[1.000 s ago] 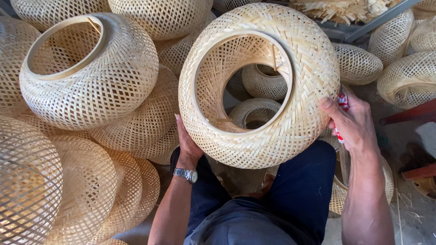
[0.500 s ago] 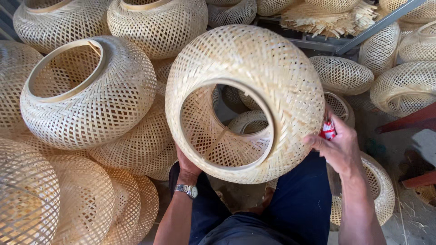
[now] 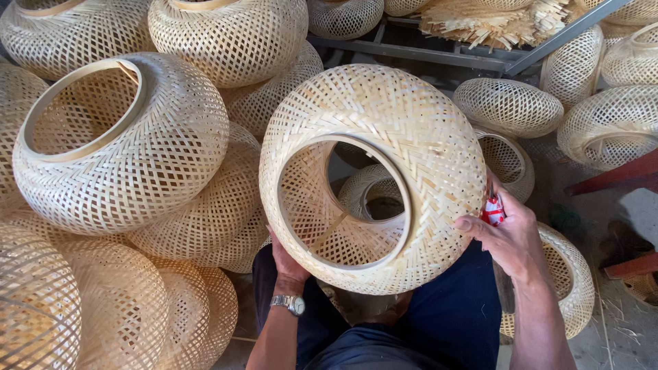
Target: The person holds a woven bamboo basket and uses a small tool to adjust or tighten the weave. They rotate the basket to work on different sections, occasionally tapping the tool against the basket surface.
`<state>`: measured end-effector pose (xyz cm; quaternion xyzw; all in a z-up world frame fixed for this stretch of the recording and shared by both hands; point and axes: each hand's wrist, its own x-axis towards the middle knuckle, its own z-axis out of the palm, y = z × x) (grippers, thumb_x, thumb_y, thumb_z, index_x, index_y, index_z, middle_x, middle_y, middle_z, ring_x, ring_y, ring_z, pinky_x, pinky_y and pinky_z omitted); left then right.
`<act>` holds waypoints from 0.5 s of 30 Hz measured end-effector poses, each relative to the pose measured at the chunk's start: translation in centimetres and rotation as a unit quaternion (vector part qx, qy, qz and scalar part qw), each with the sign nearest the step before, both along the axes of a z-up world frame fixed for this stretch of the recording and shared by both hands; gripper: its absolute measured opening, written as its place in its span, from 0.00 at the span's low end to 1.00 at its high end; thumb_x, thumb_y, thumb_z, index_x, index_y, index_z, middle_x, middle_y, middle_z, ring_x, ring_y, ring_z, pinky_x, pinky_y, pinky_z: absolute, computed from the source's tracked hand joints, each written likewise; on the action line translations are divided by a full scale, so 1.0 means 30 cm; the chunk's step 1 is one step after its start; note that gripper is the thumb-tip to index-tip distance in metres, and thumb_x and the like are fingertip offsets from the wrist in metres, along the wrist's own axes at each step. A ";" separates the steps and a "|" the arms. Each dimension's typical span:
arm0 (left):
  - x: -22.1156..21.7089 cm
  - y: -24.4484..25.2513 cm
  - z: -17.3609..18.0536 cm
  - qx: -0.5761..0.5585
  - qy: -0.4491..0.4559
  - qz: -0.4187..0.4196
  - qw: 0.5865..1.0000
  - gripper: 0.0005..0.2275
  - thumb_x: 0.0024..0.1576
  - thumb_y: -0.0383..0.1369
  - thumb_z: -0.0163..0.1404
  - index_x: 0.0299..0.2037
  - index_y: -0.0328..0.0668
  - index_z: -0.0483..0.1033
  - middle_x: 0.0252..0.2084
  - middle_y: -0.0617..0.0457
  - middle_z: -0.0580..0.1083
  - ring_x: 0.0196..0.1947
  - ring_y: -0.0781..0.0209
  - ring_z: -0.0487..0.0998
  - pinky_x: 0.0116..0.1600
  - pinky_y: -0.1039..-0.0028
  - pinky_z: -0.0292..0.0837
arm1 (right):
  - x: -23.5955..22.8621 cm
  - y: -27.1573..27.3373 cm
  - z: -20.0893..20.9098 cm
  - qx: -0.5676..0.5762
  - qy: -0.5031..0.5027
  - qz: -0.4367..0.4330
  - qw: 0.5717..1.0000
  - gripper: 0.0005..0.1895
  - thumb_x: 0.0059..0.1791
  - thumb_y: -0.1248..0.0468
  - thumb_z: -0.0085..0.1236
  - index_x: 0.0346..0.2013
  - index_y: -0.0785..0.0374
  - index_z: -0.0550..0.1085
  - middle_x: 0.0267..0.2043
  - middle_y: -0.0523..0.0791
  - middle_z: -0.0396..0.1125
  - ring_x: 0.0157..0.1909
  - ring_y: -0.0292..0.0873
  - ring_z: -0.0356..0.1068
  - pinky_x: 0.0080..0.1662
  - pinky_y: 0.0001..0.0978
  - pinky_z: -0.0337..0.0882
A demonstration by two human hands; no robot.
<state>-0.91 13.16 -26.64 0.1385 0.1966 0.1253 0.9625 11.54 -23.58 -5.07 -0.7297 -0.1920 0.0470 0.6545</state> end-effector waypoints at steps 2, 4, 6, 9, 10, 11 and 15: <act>-0.032 0.018 -0.046 0.009 0.006 0.009 1.000 0.36 0.58 0.61 0.39 0.69 0.43 0.62 0.67 0.40 0.66 0.63 0.41 0.68 0.63 0.47 0.67 | 0.012 -0.042 -0.057 -0.021 0.029 -0.020 0.999 0.53 0.42 0.55 0.73 0.80 0.64 0.65 0.36 0.46 0.72 0.27 0.34 0.65 0.27 0.25 0.67; -0.053 0.039 -0.091 0.033 0.029 0.033 0.998 0.32 0.61 0.56 0.41 0.70 0.41 0.62 0.67 0.39 0.66 0.63 0.41 0.70 0.63 0.48 0.68 | 0.033 -0.074 -0.123 0.048 0.045 -0.002 0.998 0.48 0.40 0.51 0.73 0.71 0.67 0.67 0.34 0.41 0.70 0.26 0.30 0.64 0.26 0.22 0.66; -0.083 0.053 -0.118 0.032 0.000 0.058 0.998 0.32 0.64 0.55 0.41 0.71 0.41 0.62 0.68 0.42 0.67 0.62 0.44 0.71 0.65 0.52 0.69 | 0.051 -0.111 -0.193 0.094 0.075 0.007 0.993 0.47 0.39 0.47 0.73 0.65 0.67 0.68 0.33 0.39 0.69 0.25 0.30 0.65 0.25 0.21 0.66; -0.105 0.063 -0.110 -0.003 -0.038 0.056 0.998 0.32 0.64 0.56 0.40 0.72 0.42 0.62 0.68 0.46 0.69 0.62 0.47 0.73 0.65 0.57 0.70 | 0.085 -0.156 -0.293 0.125 0.127 -0.001 0.984 0.48 0.36 0.42 0.74 0.62 0.66 0.68 0.32 0.39 0.68 0.24 0.32 0.66 0.24 0.23 0.67; -0.121 0.056 -0.099 -0.019 -0.048 0.048 0.997 0.33 0.64 0.58 0.39 0.72 0.43 0.62 0.68 0.48 0.70 0.62 0.49 0.74 0.66 0.58 0.70 | 0.093 -0.171 -0.327 0.131 0.142 -0.006 0.981 0.50 0.35 0.41 0.74 0.62 0.66 0.67 0.32 0.39 0.68 0.24 0.32 0.66 0.24 0.23 0.67; -0.139 0.047 -0.087 -0.010 -0.043 0.045 0.998 0.34 0.63 0.59 0.39 0.72 0.43 0.62 0.68 0.48 0.70 0.61 0.49 0.74 0.65 0.57 0.70 | 0.099 -0.185 -0.360 0.137 0.158 -0.009 0.978 0.52 0.34 0.40 0.74 0.63 0.66 0.67 0.33 0.39 0.68 0.24 0.32 0.66 0.25 0.23 0.68; -0.173 0.027 -0.027 0.019 -0.033 0.030 0.999 0.38 0.58 0.64 0.38 0.70 0.45 0.62 0.65 0.47 0.70 0.60 0.48 0.74 0.64 0.55 0.70 | 0.120 -0.228 -0.460 0.180 0.193 0.002 0.964 0.53 0.35 0.38 0.73 0.64 0.69 0.68 0.45 0.41 0.73 0.39 0.35 0.72 0.37 0.27 0.73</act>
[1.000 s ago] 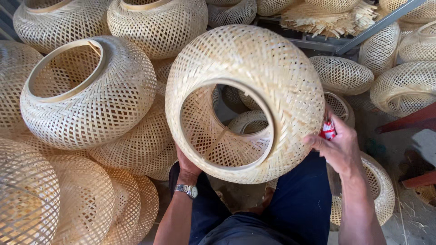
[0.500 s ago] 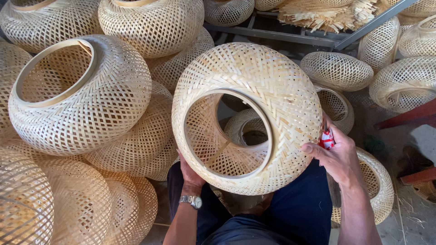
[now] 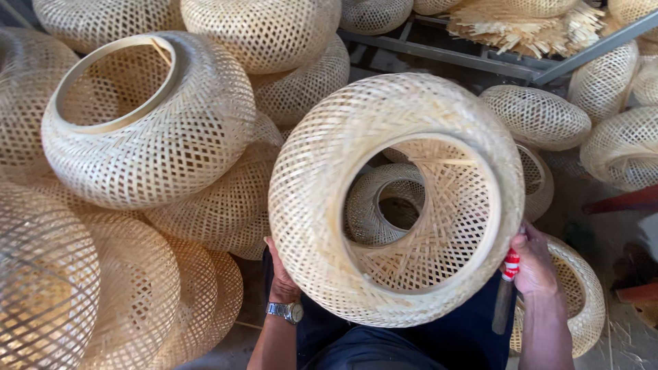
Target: The person holds a woven bamboo basket and uses a small tool to adjust or tighten the weave. They rotate the basket to work on different sections, occasionally tapping the tool against the basket surface.
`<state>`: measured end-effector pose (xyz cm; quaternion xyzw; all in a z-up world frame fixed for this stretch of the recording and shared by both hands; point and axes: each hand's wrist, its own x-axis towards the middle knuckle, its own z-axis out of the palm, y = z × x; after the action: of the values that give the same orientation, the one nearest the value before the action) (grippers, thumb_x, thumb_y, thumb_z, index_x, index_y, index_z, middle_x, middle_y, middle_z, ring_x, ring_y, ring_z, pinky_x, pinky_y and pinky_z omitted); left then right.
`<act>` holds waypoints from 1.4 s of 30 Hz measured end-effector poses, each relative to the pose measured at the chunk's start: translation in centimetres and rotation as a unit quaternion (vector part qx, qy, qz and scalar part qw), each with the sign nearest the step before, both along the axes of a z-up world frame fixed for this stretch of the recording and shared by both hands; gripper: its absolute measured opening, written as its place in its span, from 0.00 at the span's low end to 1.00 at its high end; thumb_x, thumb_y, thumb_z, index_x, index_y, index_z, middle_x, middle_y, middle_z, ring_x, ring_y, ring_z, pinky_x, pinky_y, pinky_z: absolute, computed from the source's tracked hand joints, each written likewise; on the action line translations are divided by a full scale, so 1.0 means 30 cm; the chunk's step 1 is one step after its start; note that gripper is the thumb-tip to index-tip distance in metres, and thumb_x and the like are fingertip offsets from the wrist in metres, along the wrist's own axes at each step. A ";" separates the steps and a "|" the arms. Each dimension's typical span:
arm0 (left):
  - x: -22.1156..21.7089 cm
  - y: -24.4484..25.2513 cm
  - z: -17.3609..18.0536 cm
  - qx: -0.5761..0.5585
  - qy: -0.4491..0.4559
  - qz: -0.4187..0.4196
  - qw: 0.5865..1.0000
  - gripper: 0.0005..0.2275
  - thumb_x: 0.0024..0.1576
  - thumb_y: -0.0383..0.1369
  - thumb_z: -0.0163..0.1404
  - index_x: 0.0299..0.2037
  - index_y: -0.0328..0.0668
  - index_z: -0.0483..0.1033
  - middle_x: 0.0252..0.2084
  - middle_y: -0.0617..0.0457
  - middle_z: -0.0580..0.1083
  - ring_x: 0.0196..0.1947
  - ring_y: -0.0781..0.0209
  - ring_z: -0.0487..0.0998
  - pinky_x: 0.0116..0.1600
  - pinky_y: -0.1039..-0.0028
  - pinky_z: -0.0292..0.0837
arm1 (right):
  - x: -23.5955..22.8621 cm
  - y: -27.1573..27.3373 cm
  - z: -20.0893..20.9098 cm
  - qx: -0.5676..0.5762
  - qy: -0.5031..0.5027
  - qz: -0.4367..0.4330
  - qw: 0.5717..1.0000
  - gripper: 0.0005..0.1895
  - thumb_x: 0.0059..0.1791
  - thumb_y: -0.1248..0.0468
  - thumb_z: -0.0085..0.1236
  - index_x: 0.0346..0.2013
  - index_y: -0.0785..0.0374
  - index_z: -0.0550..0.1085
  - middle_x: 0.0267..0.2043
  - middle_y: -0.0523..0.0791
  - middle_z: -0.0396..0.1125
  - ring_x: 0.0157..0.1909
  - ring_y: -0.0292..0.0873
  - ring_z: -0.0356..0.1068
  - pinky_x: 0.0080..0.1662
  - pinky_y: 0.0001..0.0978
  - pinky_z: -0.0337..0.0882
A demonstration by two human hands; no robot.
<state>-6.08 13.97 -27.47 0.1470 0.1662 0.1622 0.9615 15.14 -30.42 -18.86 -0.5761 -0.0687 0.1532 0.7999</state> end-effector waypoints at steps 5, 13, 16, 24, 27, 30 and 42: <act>0.023 -0.045 0.116 -0.034 -0.155 -0.070 0.985 0.39 0.60 0.64 0.38 0.72 0.41 0.60 0.67 0.43 0.68 0.62 0.45 0.72 0.65 0.52 0.69 | 0.009 -0.043 -0.048 0.060 0.010 0.012 0.998 0.52 0.38 0.39 0.72 0.66 0.68 0.68 0.58 0.45 0.72 0.56 0.41 0.72 0.57 0.35 0.72; 0.111 -0.193 0.340 -0.065 -0.194 -0.153 0.967 0.32 0.63 0.54 0.35 0.70 0.36 0.61 0.66 0.41 0.69 0.61 0.46 0.74 0.65 0.55 0.71 | 0.039 -0.069 -0.179 0.066 0.067 0.014 0.995 0.46 0.43 0.37 0.67 0.64 0.67 0.71 0.58 0.48 0.72 0.54 0.44 0.73 0.53 0.41 0.73; 0.115 -0.205 0.355 -0.057 -0.168 -0.163 0.970 0.30 0.64 0.50 0.34 0.70 0.35 0.62 0.66 0.40 0.70 0.60 0.47 0.74 0.65 0.56 0.71 | 0.056 -0.088 -0.253 0.059 0.062 0.015 0.996 0.43 0.47 0.37 0.63 0.66 0.65 0.69 0.59 0.47 0.71 0.55 0.44 0.72 0.54 0.42 0.73; 0.152 -0.166 0.382 -0.021 -0.046 -0.106 0.993 0.24 0.68 0.39 0.32 0.68 0.30 0.64 0.65 0.37 0.71 0.59 0.47 0.75 0.65 0.58 0.72 | 0.004 -0.080 -0.311 0.104 0.186 0.079 0.974 0.38 0.57 0.36 0.46 0.70 0.61 0.63 0.60 0.48 0.65 0.46 0.42 0.71 0.41 0.37 0.73; 0.240 -0.125 0.495 0.043 -0.073 -0.038 0.996 0.22 0.69 0.36 0.31 0.68 0.28 0.64 0.64 0.36 0.71 0.59 0.48 0.76 0.65 0.59 0.72 | -0.053 -0.050 -0.285 0.283 0.214 0.210 0.911 0.36 0.61 0.39 0.45 0.68 0.69 0.64 0.58 0.55 0.65 0.31 0.41 0.63 0.26 0.31 0.66; 0.281 -0.057 0.643 0.128 -0.161 0.009 0.978 0.21 0.71 0.35 0.33 0.69 0.29 0.63 0.66 0.40 0.70 0.60 0.49 0.76 0.66 0.59 0.74 | -0.121 0.002 -0.257 0.207 0.224 0.176 0.936 0.37 0.59 0.40 0.42 0.66 0.71 0.65 0.67 0.61 0.63 0.24 0.34 0.56 0.20 0.24 0.59; 0.094 0.350 1.145 0.359 -0.189 0.157 0.900 0.23 0.70 0.46 0.38 0.68 0.38 0.64 0.60 0.46 0.74 0.56 0.50 0.79 0.61 0.58 0.80 | -0.032 0.165 -0.319 0.038 0.298 0.122 0.946 0.14 0.53 0.55 0.54 0.50 0.57 0.71 0.47 0.52 0.69 0.29 0.36 0.64 0.24 0.24 0.63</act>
<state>-3.26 24.48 6.89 0.4211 -0.0670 0.3847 0.8186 14.18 -25.48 -28.44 -0.4609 0.0979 0.4115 0.7801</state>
